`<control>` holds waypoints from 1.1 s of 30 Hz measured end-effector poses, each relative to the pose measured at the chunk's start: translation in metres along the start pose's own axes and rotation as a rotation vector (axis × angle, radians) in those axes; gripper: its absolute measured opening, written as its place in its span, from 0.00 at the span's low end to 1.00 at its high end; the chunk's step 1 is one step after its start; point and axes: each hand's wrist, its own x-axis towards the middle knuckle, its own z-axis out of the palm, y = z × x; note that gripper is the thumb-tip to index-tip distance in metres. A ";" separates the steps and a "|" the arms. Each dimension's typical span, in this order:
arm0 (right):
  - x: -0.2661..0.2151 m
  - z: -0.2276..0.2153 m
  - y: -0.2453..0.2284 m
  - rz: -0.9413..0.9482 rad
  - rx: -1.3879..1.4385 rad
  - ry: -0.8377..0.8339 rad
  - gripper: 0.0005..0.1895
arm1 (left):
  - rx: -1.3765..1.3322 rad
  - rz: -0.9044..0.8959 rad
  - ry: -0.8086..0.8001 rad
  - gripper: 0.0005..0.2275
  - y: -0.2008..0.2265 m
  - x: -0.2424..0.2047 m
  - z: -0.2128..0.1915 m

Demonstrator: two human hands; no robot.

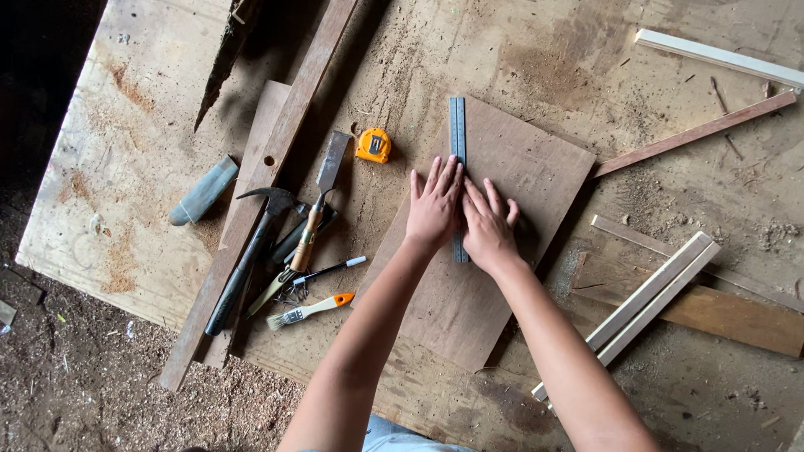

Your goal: The person uses a hand saw to cut a thin wooden strip on a workbench, then uses a metal ruler and marker to draw straight lines on a larger wooden board.

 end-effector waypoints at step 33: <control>0.006 -0.001 -0.002 0.022 -0.042 -0.060 0.34 | 0.084 -0.028 -0.115 0.31 0.003 0.007 -0.010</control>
